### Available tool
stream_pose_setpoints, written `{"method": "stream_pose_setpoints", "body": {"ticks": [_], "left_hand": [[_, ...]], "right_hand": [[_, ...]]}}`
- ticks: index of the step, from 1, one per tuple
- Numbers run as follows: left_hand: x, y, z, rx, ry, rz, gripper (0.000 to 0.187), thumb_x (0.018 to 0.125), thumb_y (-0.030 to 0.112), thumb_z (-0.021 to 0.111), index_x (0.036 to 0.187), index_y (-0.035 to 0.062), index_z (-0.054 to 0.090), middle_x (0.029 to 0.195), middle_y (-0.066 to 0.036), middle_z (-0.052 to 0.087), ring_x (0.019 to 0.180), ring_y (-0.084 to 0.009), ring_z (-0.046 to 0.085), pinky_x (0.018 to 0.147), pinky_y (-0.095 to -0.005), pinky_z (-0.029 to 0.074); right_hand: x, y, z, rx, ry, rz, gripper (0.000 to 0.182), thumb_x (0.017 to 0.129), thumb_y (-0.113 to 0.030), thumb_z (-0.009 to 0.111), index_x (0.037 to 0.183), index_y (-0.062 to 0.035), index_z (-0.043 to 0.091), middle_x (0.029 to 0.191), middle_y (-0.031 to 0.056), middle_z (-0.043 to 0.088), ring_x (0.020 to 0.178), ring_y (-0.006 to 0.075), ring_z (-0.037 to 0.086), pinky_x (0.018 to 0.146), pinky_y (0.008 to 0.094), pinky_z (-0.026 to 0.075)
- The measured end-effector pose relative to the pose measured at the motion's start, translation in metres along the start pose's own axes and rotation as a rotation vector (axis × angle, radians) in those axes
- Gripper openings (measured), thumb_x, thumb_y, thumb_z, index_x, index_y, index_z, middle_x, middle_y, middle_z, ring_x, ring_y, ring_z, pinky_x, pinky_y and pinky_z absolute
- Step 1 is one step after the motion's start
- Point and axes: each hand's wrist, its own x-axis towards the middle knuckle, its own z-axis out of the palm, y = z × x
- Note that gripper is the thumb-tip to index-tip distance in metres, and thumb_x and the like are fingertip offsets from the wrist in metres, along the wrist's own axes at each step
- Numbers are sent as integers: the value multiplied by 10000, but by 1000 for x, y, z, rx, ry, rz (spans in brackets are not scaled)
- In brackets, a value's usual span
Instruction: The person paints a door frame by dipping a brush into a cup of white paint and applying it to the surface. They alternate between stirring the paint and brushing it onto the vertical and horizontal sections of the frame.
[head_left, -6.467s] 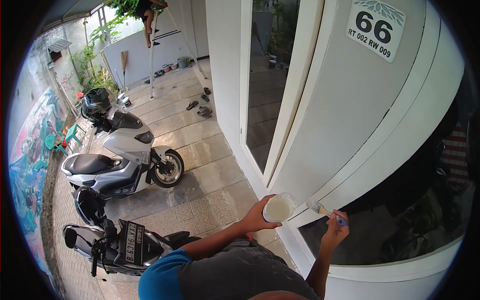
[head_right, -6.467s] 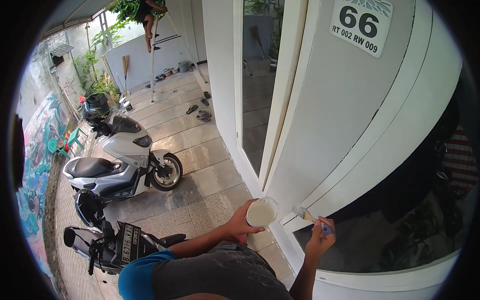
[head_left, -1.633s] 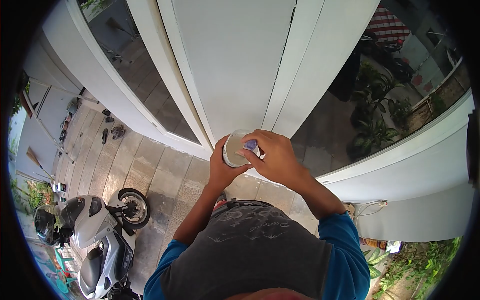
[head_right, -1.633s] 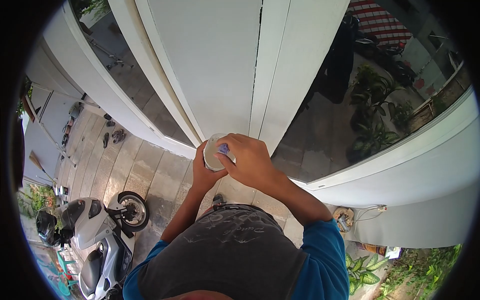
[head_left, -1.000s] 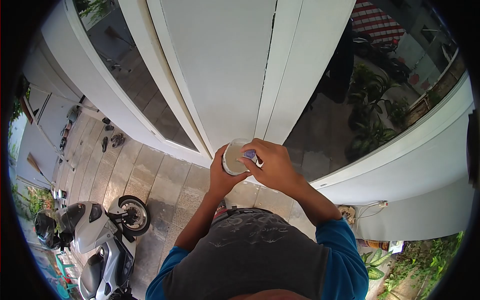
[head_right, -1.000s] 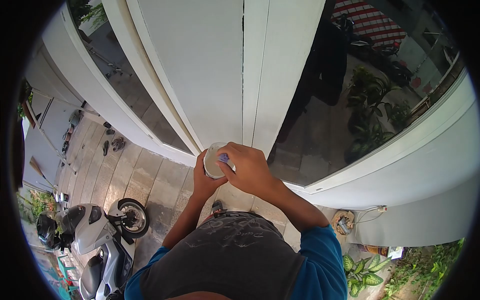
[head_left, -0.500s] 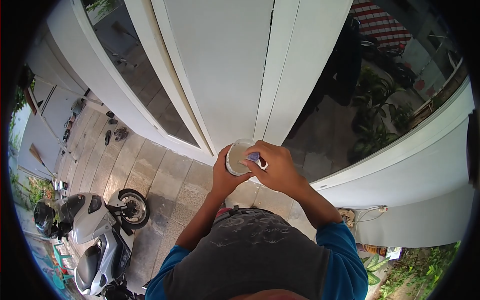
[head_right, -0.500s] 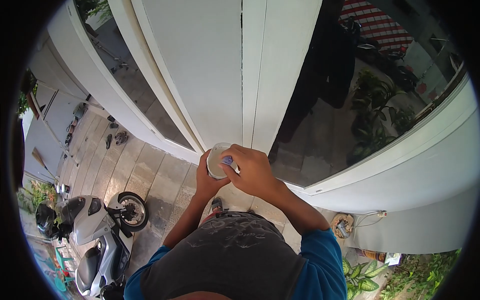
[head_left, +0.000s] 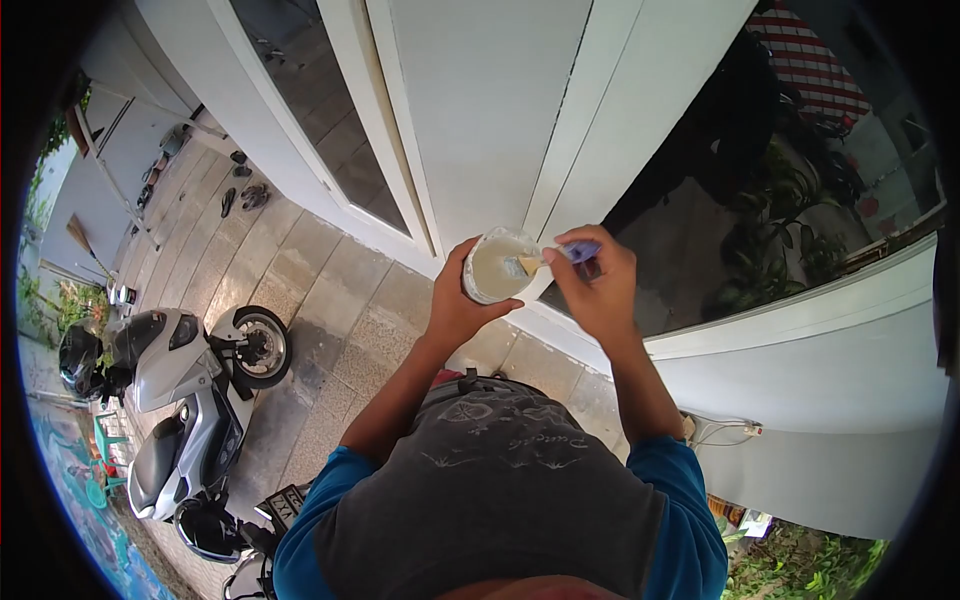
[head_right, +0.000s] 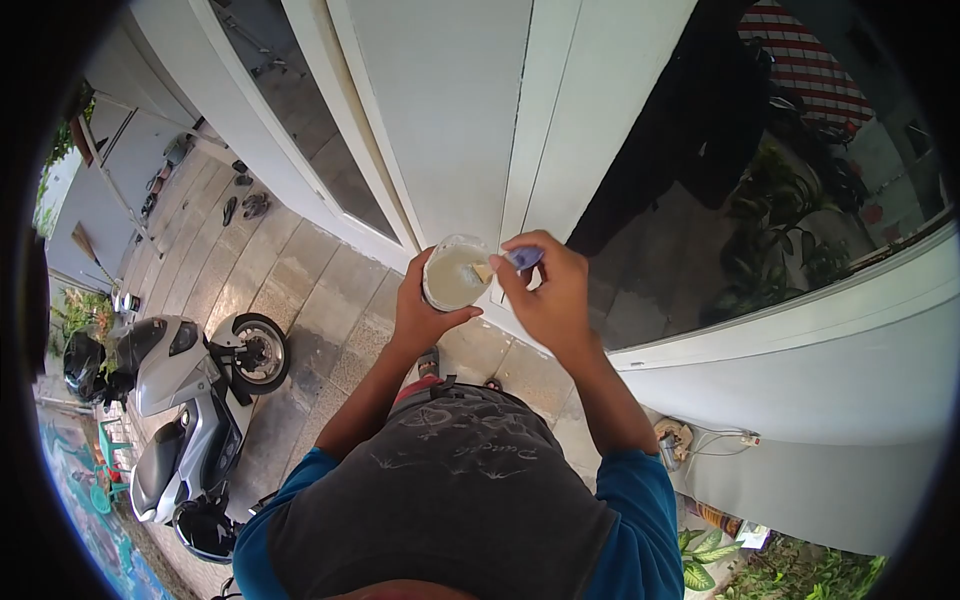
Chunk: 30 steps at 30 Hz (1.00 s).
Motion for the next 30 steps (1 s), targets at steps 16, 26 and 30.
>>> {"method": "stream_pose_setpoints", "body": {"ticks": [16, 26, 30], "left_hand": [[-4, 4, 8, -12, -59, 5, 987, 620, 221, 999, 1417, 16, 454, 1300, -160, 612, 1204, -269, 620, 1023, -388, 508], [28, -11, 0, -102, -150, -26, 988, 637, 219, 990, 1427, -8, 442, 1295, -164, 617, 1199, -250, 618, 1023, -382, 504], [42, -21, -3, -153, -192, -24, 986, 634, 205, 986, 1428, -11, 442, 1284, -160, 627, 1188, -250, 624, 1016, -382, 505]], "right_hand": [[-19, -4, 7, -162, 16, -158, 152, 861, -49, 784, 948, -1, 669, 745, 70, 652, 599, 107, 563, 561, 260, 462], [-11, 30, -8, 287, 374, 224, 131, 956, -68, 712, 1013, -13, 608, 776, 109, 689, 682, 133, 679, 551, 235, 483], [-7, 38, -15, 593, 482, 350, 143, 978, -115, 687, 1020, -9, 601, 855, 170, 727, 668, 179, 681, 614, 276, 526]]}}
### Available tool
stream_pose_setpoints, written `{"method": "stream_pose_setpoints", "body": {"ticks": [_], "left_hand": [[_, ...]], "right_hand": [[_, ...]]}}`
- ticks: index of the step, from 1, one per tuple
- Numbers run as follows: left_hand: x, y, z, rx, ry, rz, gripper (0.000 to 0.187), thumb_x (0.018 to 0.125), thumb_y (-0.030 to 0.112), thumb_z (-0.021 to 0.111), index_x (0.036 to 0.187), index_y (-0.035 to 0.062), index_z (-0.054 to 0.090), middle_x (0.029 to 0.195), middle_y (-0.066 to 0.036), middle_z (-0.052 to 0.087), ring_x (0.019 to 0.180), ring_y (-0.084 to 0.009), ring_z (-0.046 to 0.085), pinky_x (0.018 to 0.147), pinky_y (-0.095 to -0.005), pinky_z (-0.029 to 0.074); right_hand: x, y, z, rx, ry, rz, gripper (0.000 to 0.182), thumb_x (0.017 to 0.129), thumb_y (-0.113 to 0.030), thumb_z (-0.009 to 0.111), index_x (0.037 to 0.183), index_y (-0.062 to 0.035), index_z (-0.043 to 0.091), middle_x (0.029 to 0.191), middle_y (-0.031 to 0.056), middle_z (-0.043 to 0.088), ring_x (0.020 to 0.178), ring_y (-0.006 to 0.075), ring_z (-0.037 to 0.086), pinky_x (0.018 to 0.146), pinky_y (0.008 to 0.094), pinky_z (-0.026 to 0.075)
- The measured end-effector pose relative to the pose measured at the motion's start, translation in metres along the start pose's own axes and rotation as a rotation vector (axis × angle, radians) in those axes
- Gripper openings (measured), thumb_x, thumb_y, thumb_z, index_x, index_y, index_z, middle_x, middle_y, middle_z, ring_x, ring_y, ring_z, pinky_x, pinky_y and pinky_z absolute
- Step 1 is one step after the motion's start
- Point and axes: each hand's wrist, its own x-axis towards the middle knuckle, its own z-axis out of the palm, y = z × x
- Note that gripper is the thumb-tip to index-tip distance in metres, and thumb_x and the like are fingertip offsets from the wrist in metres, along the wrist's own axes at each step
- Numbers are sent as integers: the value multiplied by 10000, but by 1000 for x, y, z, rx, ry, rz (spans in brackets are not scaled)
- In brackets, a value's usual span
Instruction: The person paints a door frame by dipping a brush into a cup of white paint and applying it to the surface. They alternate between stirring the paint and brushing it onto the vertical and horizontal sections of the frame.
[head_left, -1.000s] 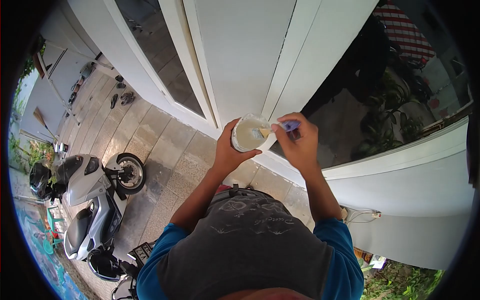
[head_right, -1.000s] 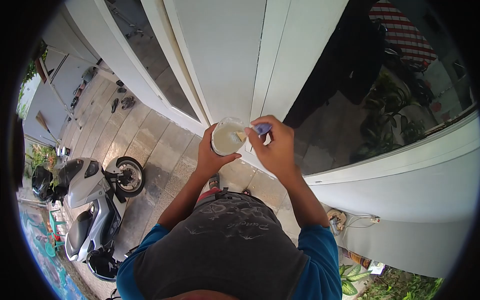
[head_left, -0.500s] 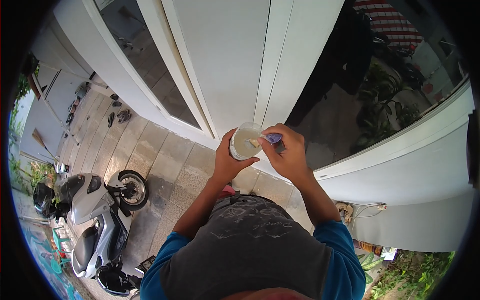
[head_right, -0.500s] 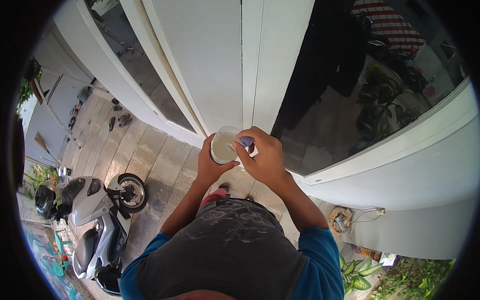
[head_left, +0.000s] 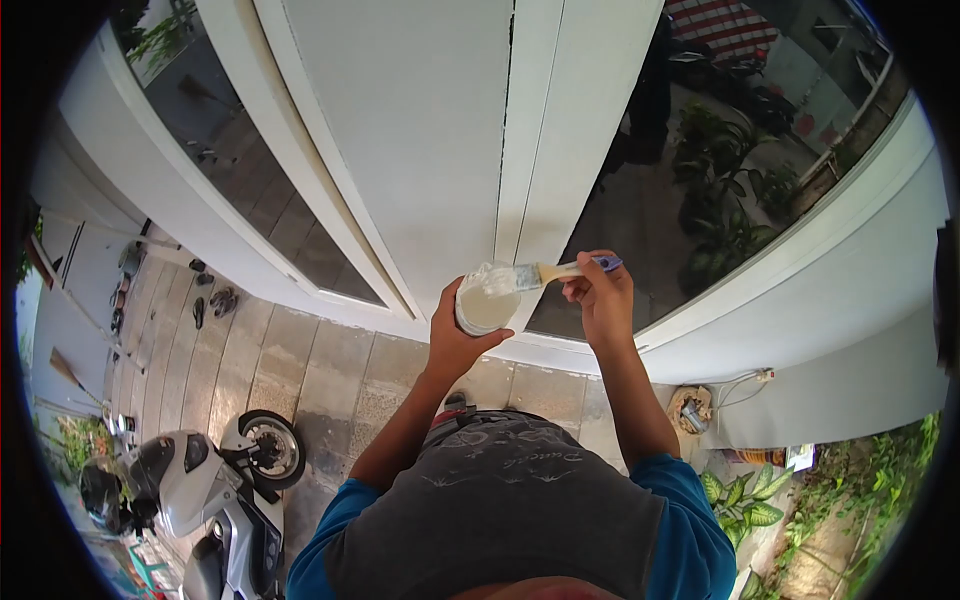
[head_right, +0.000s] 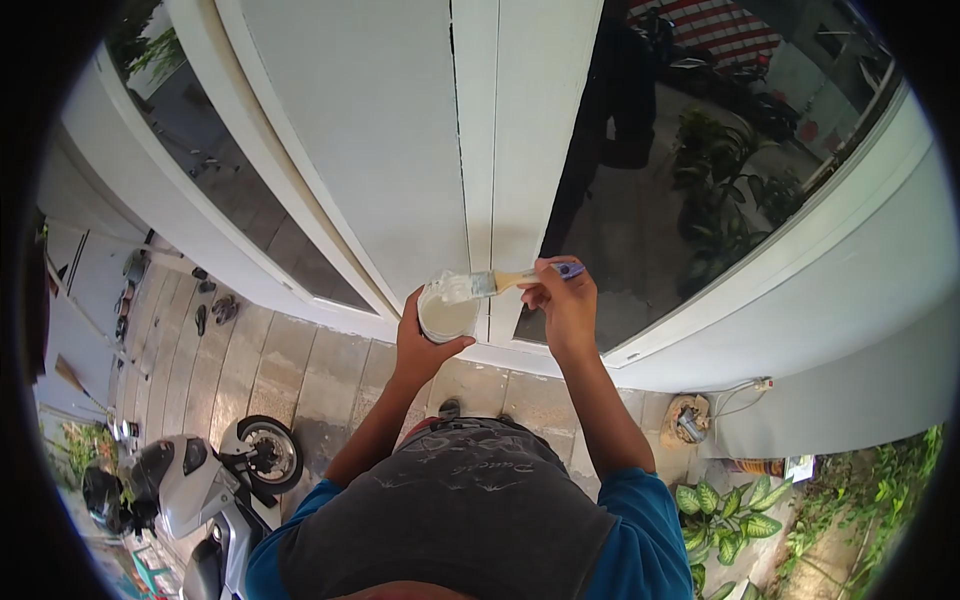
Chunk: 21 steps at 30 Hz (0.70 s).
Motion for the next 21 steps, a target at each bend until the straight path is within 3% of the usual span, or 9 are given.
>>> {"method": "stream_pose_setpoints", "body": {"ticks": [4, 9, 11, 13, 14, 16, 20, 21], "left_hand": [[12, 2, -6, -48, -92, -46, 1004, 631, 155, 979, 1451, 2, 421, 1327, -133, 603, 1230, -237, 601, 1043, -387, 496], [19, -11, -13, -128, -148, 23, 1000, 617, 198, 995, 1435, 9, 451, 1289, -148, 639, 1191, -245, 626, 1027, -392, 502], [21, -17, -18, -172, -177, 18, 1002, 614, 194, 997, 1434, 10, 453, 1290, -146, 639, 1191, -244, 626, 1027, -393, 502], [22, -24, -23, -214, -205, 6, 1003, 610, 190, 1000, 1433, 11, 455, 1291, -145, 640, 1192, -244, 626, 1027, -393, 502], [23, -27, -26, -218, -213, 2, 996, 612, 180, 998, 1432, 11, 457, 1292, -143, 638, 1194, -242, 624, 1028, -392, 501], [25, -32, -32, -231, -234, 0, 989, 614, 169, 996, 1430, 11, 459, 1293, -142, 637, 1197, -240, 622, 1028, -390, 501], [26, -42, -44, -261, -267, -7, 977, 618, 144, 992, 1429, 14, 461, 1292, -135, 634, 1197, -236, 621, 1026, -385, 502], [25, -45, -46, -266, -268, -24, 976, 618, 138, 991, 1428, 14, 461, 1289, -133, 634, 1195, -235, 621, 1025, -383, 503]], "right_hand": [[16, -25, 4, 229, 36, -75, 181, 1009, -139, 652, 1092, 16, 611, 869, 173, 729, 713, 197, 693, 640, 300, 538], [27, -124, 39, -163, 69, -807, 227, 1005, -132, 676, 1123, 62, 677, 906, 132, 716, 768, 209, 705, 723, 315, 547], [19, -155, 59, -455, 137, -1092, 199, 960, -39, 714, 1123, 68, 672, 1007, 170, 730, 824, 210, 712, 766, 296, 562], [28, -177, 64, -806, 68, -1504, 227, 896, 32, 750, 1114, 29, 685, 1021, 182, 731, 828, 227, 717, 722, 283, 562], [29, -184, 71, -821, 83, -1511, 227, 896, 32, 750, 1114, 29, 685, 1021, 182, 731, 828, 227, 717, 722, 283, 562], [30, -191, 85, -1271, -9, -1780, 285, 815, 61, 786, 1076, -14, 700, 994, 170, 727, 813, 254, 716, 675, 292, 563], [30, -157, 71, -1569, -71, -1775, 291, 766, 24, 812, 1030, -38, 707, 979, 152, 723, 791, 284, 704, 648, 321, 565], [23, -142, 63, -1630, -119, -1675, 269, 765, -3, 819, 1006, -41, 706, 970, 138, 721, 785, 281, 699, 643, 336, 565]]}}
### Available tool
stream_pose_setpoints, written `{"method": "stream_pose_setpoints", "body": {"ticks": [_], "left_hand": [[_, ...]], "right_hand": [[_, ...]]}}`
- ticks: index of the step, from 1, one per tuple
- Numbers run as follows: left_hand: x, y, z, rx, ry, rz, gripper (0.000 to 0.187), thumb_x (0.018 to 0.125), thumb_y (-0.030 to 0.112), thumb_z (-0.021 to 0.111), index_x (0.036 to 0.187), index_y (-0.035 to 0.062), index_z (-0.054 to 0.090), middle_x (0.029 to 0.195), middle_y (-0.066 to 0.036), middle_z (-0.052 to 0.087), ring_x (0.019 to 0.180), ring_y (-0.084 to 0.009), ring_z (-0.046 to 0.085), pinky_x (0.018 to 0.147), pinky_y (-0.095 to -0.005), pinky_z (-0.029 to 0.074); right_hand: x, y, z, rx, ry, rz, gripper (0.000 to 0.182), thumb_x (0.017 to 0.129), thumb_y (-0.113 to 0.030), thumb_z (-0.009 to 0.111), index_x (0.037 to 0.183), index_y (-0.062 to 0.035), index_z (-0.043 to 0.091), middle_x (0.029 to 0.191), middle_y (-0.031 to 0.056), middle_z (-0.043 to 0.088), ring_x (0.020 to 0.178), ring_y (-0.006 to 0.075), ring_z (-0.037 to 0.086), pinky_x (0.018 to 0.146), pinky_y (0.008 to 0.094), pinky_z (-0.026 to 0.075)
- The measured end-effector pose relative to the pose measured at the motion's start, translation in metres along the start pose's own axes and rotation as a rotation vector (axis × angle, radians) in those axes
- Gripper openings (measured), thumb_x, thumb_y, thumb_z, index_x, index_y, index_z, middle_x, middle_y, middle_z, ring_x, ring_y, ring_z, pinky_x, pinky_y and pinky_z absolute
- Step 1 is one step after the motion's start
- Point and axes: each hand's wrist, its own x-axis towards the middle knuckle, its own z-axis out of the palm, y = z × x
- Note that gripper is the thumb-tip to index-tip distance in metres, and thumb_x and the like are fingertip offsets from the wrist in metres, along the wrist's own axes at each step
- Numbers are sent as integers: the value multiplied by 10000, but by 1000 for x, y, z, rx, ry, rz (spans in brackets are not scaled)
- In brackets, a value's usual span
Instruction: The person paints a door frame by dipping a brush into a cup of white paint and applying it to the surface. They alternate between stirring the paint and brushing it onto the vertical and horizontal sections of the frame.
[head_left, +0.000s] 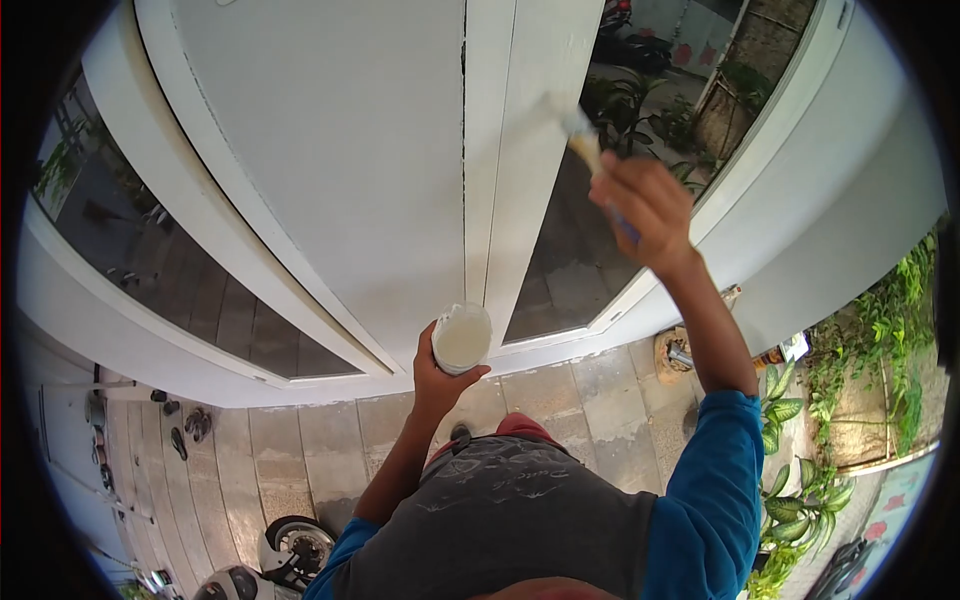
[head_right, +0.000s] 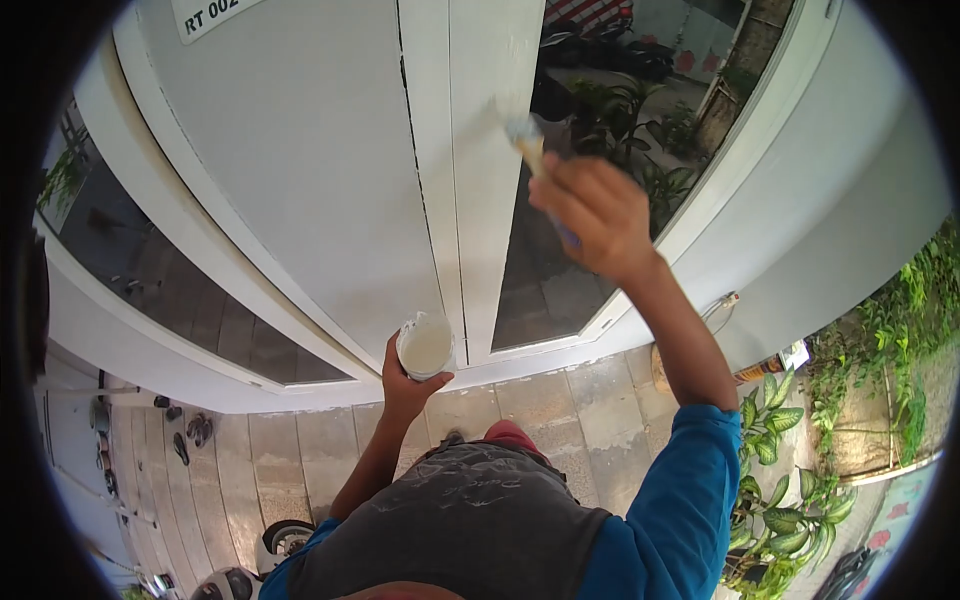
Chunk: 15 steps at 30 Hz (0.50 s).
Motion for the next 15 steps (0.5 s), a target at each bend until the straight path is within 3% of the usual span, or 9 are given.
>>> {"method": "stream_pose_setpoints", "body": {"ticks": [2, 4, 7, 9, 10, 12, 14, 15], "left_hand": [[-4, -7, -5, -18, 1, -10, 977, 616, 136, 991, 1427, 13, 461, 1285, -131, 636, 1194, -235, 622, 1023, -383, 504], [-4, -9, -9, -29, 10, -9, 978, 613, 134, 992, 1426, 12, 461, 1280, -130, 638, 1193, -235, 623, 1021, -384, 505], [-5, -9, -12, -21, 8, -21, 978, 610, 135, 992, 1422, 9, 462, 1271, -132, 642, 1184, -235, 628, 1013, -385, 511], [-2, -10, -12, 38, -5, -2, 981, 604, 140, 995, 1419, 10, 464, 1264, -133, 644, 1170, -235, 635, 1003, -384, 517], [1, -11, -10, 37, -3, 6, 981, 604, 140, 995, 1419, 10, 464, 1264, -133, 644, 1170, -235, 635, 1003, -384, 517], [3, -13, -6, 45, 8, 30, 981, 603, 146, 996, 1417, 11, 466, 1252, -133, 648, 1153, -238, 643, 993, -383, 522], [5, -12, -2, 39, 7, 28, 979, 603, 146, 995, 1416, 12, 467, 1252, -132, 647, 1151, -238, 643, 992, -383, 523], [7, -11, 1, 33, 5, 24, 977, 604, 146, 995, 1416, 12, 467, 1252, -131, 646, 1149, -239, 644, 991, -383, 523]], "right_hand": [[-10, -18, -4, 17, -97, 25, 251, 764, -30, 825, 982, -43, 704, 962, 123, 720, 780, 278, 693, 639, 351, 566], [-7, -26, -5, 243, -251, 199, 223, 787, -69, 824, 975, -53, 705, 931, 106, 710, 765, 277, 686, 632, 364, 557], [38, 6, -17, 275, -308, 276, 156, 854, -72, 781, 994, -48, 716, 890, 110, 689, 760, 299, 679, 656, 368, 550], [82, 35, -35, 325, -240, 342, 171, 902, -111, 766, 1063, -65, 733, 922, 88, 716, 789, 237, 699, 679, 331, 544], [110, 42, -52, 219, -239, 368, 233, 876, 48, 721, 1095, -32, 716, 999, 89, 722, 889, 175, 732, 766, 322, 576], [146, 65, -67, 117, -139, 295, 213, 898, 32, 714, 1098, -39, 717, 1024, 88, 731, 884, 178, 733, 766, 321, 572], [176, 70, -79, -187, 127, -115, 107, 936, -44, 698, 1011, 32, 695, 862, 142, 688, 700, 186, 640, 642, 313, 494], [169, 70, -77, -189, 125, -116, 107, 936, -44, 698, 1011, 32, 695, 862, 142, 688, 700, 186, 640, 642, 313, 494]]}}
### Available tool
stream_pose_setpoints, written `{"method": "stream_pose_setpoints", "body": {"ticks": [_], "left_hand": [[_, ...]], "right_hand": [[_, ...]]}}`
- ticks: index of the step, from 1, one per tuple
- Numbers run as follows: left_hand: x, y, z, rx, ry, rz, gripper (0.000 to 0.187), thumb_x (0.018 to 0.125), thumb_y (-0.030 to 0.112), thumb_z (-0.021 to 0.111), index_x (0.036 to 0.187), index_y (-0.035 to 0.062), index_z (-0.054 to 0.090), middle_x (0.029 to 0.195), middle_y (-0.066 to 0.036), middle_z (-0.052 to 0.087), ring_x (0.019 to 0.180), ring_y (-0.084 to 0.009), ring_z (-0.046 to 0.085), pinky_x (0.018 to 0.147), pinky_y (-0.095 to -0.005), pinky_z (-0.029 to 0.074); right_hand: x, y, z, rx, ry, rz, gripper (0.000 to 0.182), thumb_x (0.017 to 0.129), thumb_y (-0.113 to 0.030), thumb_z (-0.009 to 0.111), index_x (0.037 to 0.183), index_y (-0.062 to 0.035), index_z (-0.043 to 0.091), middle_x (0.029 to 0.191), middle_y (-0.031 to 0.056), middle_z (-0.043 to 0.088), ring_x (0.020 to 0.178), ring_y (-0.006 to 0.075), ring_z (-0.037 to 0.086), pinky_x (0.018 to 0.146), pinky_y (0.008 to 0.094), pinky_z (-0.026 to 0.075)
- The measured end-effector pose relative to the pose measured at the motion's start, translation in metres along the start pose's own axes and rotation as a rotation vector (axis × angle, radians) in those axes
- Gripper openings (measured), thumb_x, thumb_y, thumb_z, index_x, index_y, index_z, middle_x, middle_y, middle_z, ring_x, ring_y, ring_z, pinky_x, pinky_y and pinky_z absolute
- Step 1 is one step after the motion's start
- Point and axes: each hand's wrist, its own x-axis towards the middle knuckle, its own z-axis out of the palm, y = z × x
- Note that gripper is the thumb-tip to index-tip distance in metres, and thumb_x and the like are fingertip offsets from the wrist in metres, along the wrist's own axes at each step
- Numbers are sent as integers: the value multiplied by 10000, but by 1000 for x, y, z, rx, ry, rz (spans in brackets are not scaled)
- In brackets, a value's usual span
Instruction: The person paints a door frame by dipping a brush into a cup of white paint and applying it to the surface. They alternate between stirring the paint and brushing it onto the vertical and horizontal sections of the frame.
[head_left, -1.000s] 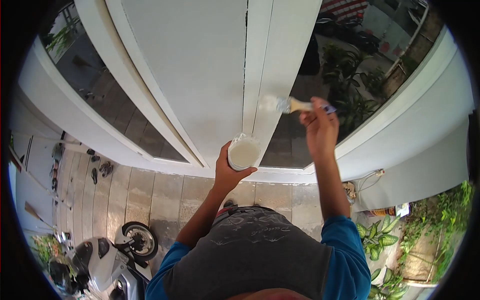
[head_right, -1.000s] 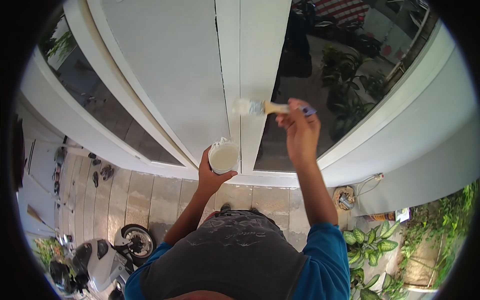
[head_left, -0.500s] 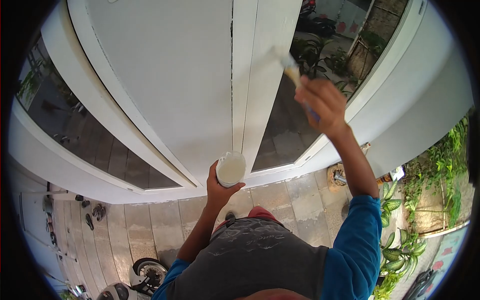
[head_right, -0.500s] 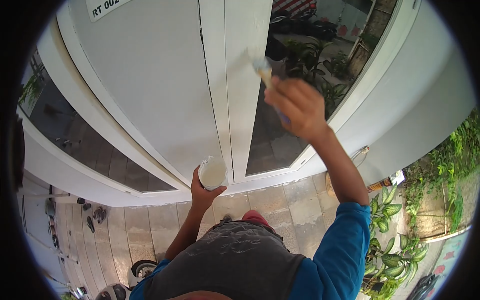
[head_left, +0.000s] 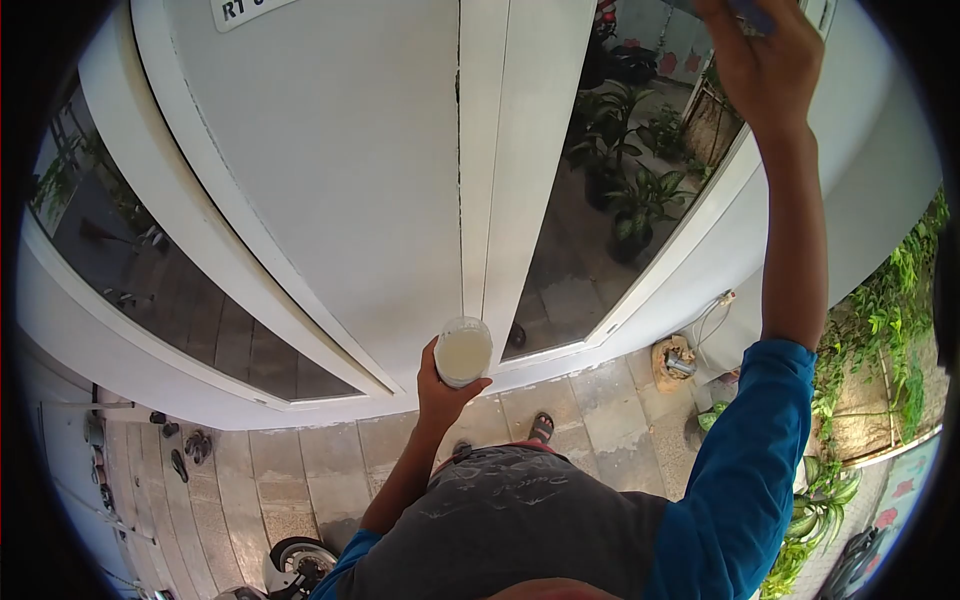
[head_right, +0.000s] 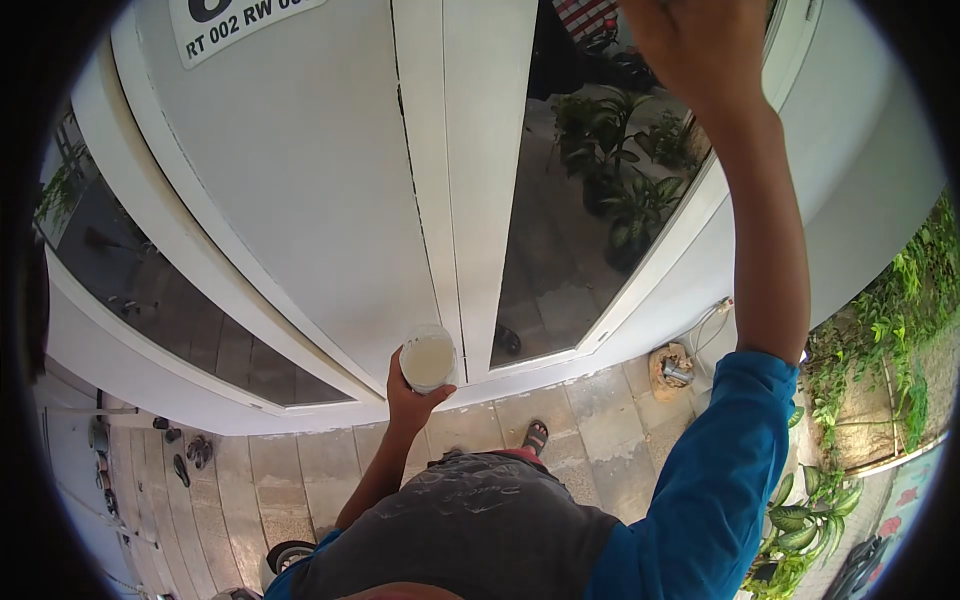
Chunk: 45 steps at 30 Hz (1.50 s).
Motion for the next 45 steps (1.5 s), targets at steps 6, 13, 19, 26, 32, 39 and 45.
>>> {"method": "stream_pose_setpoints", "body": {"ticks": [6, 13, 19, 26, 32, 39, 45], "left_hand": [[0, -4, 0, 21, -24, 19, 991, 621, 68, 966, 1448, 22, 421, 1300, -123, 617, 1206, -243, 625, 1031, -397, 516], [-3, -9, -1, -49, 28, -36, 990, 613, 148, 993, 1431, 11, 451, 1274, -135, 635, 1172, -243, 634, 996, -392, 521], [4, -7, -1, 49, 18, 23, 990, 610, 155, 993, 1428, 12, 454, 1272, -140, 637, 1167, -251, 638, 991, -395, 523], [8, -3, -2, 16, 22, 23, 982, 612, 137, 989, 1427, 20, 455, 1273, -138, 640, 1173, -257, 641, 1001, -398, 523], [8, -3, -6, -16, 24, -7, 984, 611, 122, 987, 1431, 22, 452, 1279, -136, 639, 1175, -258, 642, 1007, -398, 522], [8, -2, -9, 42, 32, 30, 999, 605, 136, 993, 1435, 18, 449, 1278, -139, 633, 1168, -258, 641, 1006, -400, 520], [9, 0, -11, 32, 28, -14, 1005, 608, 130, 990, 1443, 20, 441, 1281, -137, 630, 1188, -255, 632, 1006, -393, 523]], "right_hand": [[-122, -67, 32, 49, -265, -218, 272, 702, -76, 743, 967, -21, 721, 914, 128, 687, 755, 223, 649, 582, 334, 544], [-121, -75, 30, 511, -521, 276, 180, 785, -54, 770, 949, -94, 710, 864, 69, 655, 736, 261, 613, 599, 371, 504], [2, 11, 13, 165, -66, 100, 131, 869, -66, 747, 994, -43, 717, 889, 109, 686, 726, 240, 658, 623, 345, 512], [-98, -44, 34, -17, -193, -257, 269, 725, -83, 746, 986, -25, 719, 941, 145, 695, 734, 229, 651, 589, 334, 541], [-135, -91, 26, 444, -675, 28, 218, 721, -52, 780, 923, -53, 699, 897, 72, 693, 716, 193, 653, 602, 335, 516], [-22, 6, 13, 438, -261, 423, 221, 817, 19, 761, 1025, -48, 736, 951, 115, 748, 798, 240, 717, 684, 308, 561], [-85, -24, 34, -121, -156, -321, 243, 768, -48, 788, 1008, -54, 750, 1022, 145, 745, 671, 210, 658, 559, 322, 524]]}}
